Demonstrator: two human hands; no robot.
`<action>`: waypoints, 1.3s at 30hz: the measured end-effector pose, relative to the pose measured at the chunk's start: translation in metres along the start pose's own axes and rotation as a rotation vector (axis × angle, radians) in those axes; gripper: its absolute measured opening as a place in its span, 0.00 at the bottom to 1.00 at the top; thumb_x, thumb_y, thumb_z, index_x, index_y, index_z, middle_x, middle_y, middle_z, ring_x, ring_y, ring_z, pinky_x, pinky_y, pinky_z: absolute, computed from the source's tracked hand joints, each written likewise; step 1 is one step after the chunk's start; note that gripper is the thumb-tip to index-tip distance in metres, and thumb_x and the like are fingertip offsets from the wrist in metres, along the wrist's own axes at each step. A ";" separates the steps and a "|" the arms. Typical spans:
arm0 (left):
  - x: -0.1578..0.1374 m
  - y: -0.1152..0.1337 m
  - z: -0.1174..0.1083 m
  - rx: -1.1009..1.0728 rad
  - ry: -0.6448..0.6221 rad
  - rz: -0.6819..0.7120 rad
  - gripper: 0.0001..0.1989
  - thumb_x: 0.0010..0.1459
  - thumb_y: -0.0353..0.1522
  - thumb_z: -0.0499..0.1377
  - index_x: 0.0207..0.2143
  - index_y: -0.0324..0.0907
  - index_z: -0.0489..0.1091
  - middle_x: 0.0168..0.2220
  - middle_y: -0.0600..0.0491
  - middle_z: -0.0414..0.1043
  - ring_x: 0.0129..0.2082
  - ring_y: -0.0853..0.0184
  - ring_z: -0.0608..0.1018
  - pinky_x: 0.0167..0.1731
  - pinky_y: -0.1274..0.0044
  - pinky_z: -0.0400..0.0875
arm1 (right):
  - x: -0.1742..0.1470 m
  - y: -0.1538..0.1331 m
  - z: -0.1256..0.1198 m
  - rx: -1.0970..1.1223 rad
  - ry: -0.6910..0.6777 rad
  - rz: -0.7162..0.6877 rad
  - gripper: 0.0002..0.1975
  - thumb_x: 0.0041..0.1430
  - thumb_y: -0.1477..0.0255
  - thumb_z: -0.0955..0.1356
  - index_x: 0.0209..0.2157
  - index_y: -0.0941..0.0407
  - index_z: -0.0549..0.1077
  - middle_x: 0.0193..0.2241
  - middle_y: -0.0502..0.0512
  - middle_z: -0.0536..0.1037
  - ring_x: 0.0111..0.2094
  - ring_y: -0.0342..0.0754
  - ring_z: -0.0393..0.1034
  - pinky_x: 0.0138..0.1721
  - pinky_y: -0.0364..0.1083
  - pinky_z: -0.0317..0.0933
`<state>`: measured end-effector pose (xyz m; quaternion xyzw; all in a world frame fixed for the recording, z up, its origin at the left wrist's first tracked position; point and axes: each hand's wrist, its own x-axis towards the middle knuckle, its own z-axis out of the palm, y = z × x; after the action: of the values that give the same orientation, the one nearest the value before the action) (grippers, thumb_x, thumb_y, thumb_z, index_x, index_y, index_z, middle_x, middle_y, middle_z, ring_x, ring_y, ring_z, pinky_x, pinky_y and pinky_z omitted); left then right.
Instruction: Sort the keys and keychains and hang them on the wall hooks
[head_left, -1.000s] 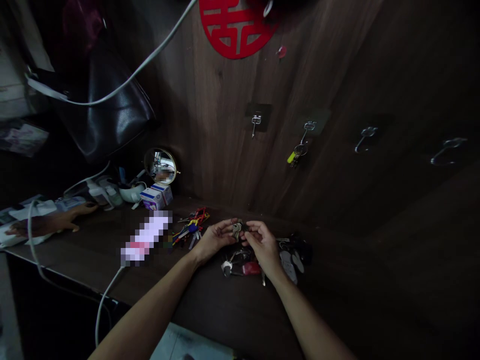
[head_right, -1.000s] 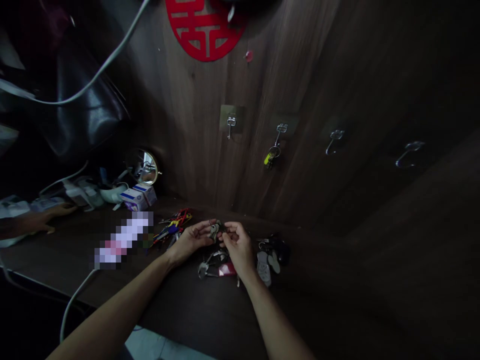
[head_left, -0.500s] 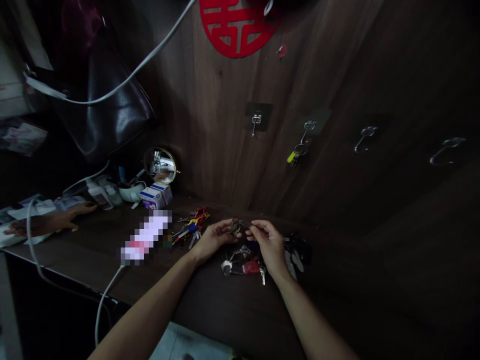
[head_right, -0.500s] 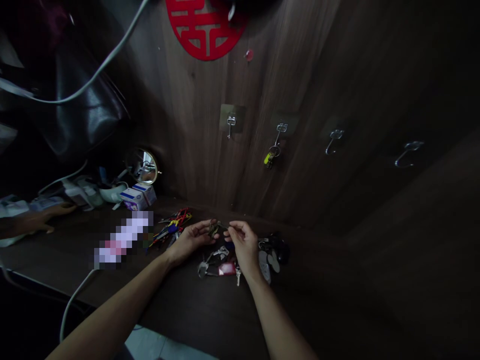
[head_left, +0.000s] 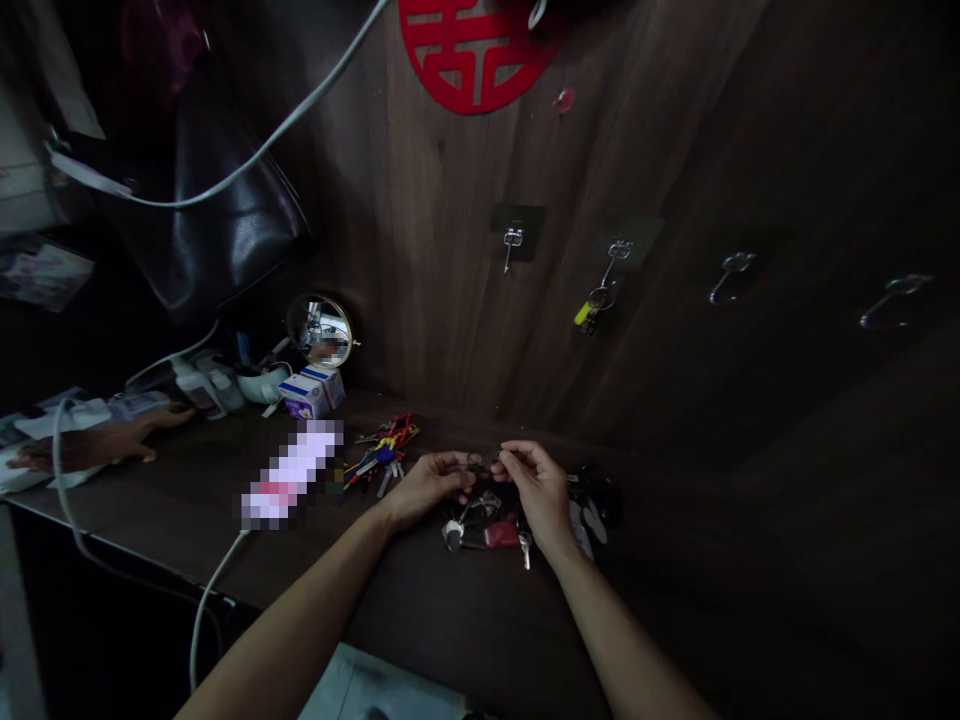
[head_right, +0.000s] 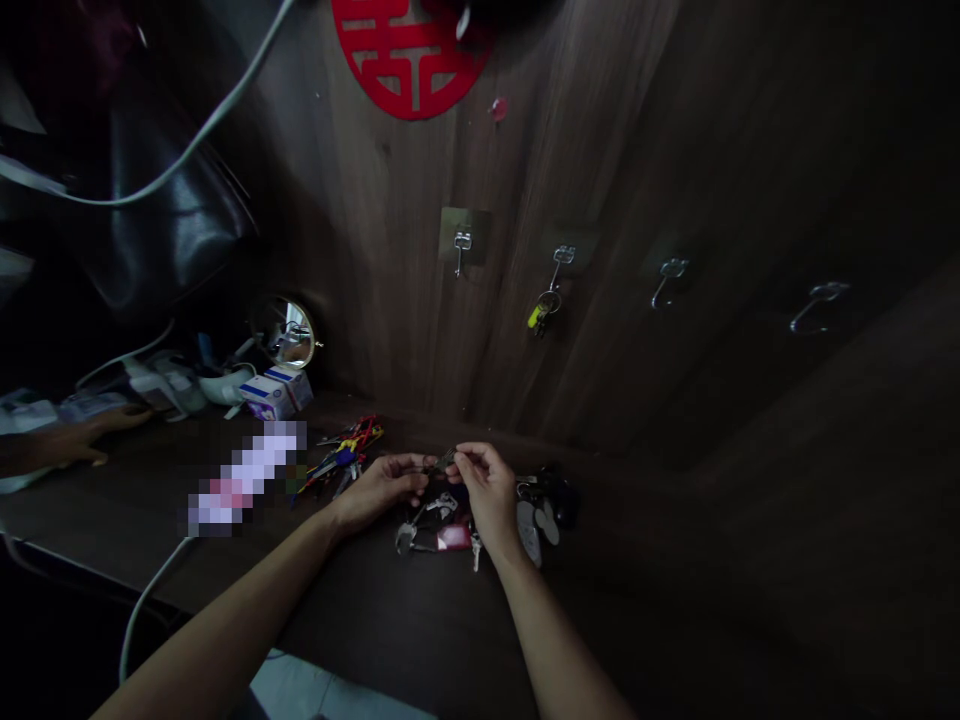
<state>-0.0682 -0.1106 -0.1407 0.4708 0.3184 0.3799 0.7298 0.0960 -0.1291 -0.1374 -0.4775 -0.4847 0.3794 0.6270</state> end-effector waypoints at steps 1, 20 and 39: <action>0.000 0.000 0.000 0.014 -0.021 -0.016 0.20 0.44 0.34 0.66 0.41 0.37 0.72 0.26 0.56 0.71 0.22 0.76 0.68 0.27 0.81 0.65 | 0.000 -0.001 0.000 0.000 -0.001 0.001 0.13 0.46 0.61 0.71 0.30 0.55 0.71 0.20 0.48 0.73 0.23 0.45 0.71 0.26 0.45 0.68; 0.001 -0.002 -0.001 0.032 -0.091 -0.014 0.19 0.51 0.40 0.60 0.40 0.36 0.72 0.35 0.47 0.76 0.20 0.75 0.68 0.25 0.80 0.65 | -0.001 -0.001 0.000 -0.086 -0.025 -0.017 0.14 0.47 0.59 0.70 0.30 0.55 0.71 0.23 0.49 0.73 0.24 0.45 0.68 0.23 0.42 0.64; 0.004 -0.003 -0.001 0.001 -0.028 0.064 0.17 0.48 0.42 0.62 0.33 0.37 0.70 0.24 0.55 0.69 0.24 0.73 0.71 0.25 0.82 0.62 | -0.008 0.001 0.001 -0.547 -0.124 -0.521 0.06 0.53 0.75 0.64 0.33 0.51 0.71 0.35 0.53 0.71 0.38 0.49 0.67 0.35 0.47 0.64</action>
<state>-0.0664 -0.1077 -0.1437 0.4863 0.2932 0.3962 0.7215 0.0930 -0.1360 -0.1398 -0.4640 -0.7102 0.0920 0.5214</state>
